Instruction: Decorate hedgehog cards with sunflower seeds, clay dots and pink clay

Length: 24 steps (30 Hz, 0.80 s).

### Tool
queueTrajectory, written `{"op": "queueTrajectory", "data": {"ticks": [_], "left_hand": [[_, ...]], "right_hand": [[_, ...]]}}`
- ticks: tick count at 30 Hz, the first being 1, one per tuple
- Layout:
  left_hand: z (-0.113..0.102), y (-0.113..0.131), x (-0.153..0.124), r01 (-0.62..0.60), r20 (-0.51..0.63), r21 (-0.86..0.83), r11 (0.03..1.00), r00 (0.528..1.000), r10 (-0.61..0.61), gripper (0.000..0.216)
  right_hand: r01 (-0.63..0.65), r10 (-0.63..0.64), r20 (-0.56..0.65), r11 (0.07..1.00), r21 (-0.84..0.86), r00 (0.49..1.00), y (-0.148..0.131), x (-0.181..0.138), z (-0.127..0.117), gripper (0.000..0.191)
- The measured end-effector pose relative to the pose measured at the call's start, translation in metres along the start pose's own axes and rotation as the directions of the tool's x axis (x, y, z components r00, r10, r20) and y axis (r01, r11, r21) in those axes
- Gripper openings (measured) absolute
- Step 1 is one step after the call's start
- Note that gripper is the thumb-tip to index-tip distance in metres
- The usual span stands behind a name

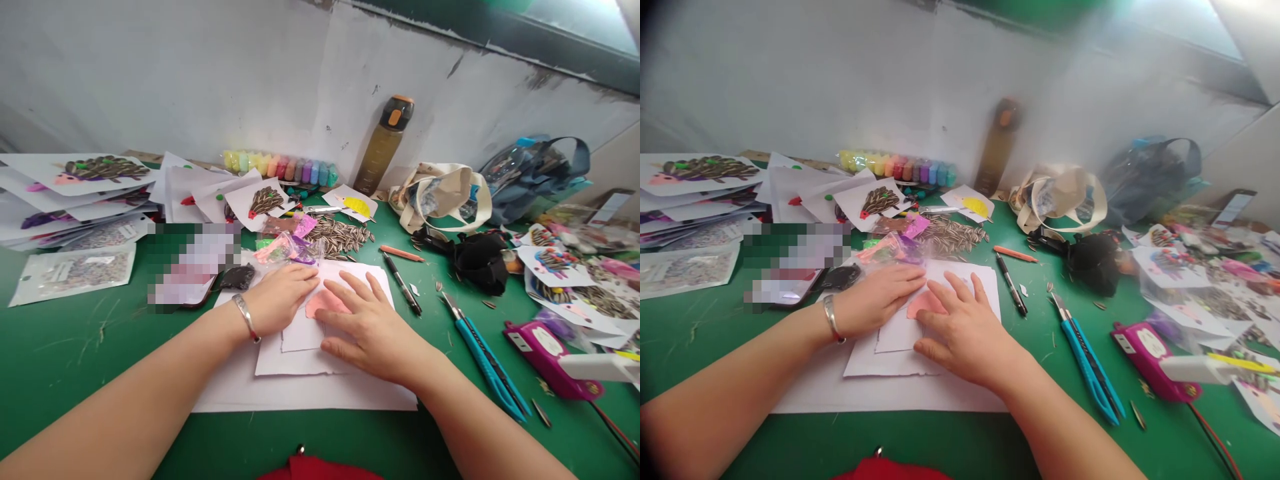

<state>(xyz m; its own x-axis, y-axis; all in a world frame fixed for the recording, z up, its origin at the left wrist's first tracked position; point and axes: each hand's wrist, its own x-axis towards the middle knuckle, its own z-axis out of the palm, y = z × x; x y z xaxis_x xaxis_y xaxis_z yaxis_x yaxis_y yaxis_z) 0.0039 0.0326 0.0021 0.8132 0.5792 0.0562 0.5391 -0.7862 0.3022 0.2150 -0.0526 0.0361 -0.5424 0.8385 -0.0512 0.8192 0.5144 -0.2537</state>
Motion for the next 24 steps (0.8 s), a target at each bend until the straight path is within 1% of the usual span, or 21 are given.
{"op": "queueTrajectory", "data": {"ticks": [6, 11, 15, 17, 21, 24], "left_hand": [[0.0005, -0.0007, -0.0004, -0.018, -0.015, 0.013, 1.0, 1.0, 0.019, 0.036], [-0.0006, -0.0001, 0.0, -0.006, -0.007, 0.025, 1.0, 1.0, 0.006, 0.037], [-0.001, 0.0, 0.0007, -0.016, 0.002, 0.012, 1.0, 1.0, 0.016, 0.036], [-0.0005, -0.0002, 0.0007, -0.014, 0.001, 0.014, 1.0, 1.0, 0.014, 0.037], [0.0, -0.0004, 0.0005, 0.001, -0.004, 0.024, 1.0, 1.0, -0.001, 0.038], [-0.001, 0.0005, 0.0009, -0.007, 0.011, 0.018, 1.0, 1.0, 0.006, 0.036]], "right_hand": [[-0.022, 0.023, -0.011, 0.999, 0.039, 1.0, 0.0019, -0.0028, -0.0047, 0.041], [-0.026, 0.025, 0.029, 0.999, 0.032, 0.999, 0.0037, -0.0033, -0.0051, 0.037], [-0.043, 0.044, -0.016, 0.998, 0.056, 0.999, 0.0054, -0.005, -0.0063, 0.037], [-0.038, 0.038, -0.019, 0.998, 0.043, 0.999, 0.0051, -0.0054, -0.006, 0.04], [0.006, -0.006, 0.014, 1.0, 0.005, 1.0, 0.0027, -0.0037, -0.0035, 0.043], [0.004, -0.004, -0.018, 1.0, -0.012, 1.0, 0.0004, -0.0017, -0.0018, 0.045]]}}
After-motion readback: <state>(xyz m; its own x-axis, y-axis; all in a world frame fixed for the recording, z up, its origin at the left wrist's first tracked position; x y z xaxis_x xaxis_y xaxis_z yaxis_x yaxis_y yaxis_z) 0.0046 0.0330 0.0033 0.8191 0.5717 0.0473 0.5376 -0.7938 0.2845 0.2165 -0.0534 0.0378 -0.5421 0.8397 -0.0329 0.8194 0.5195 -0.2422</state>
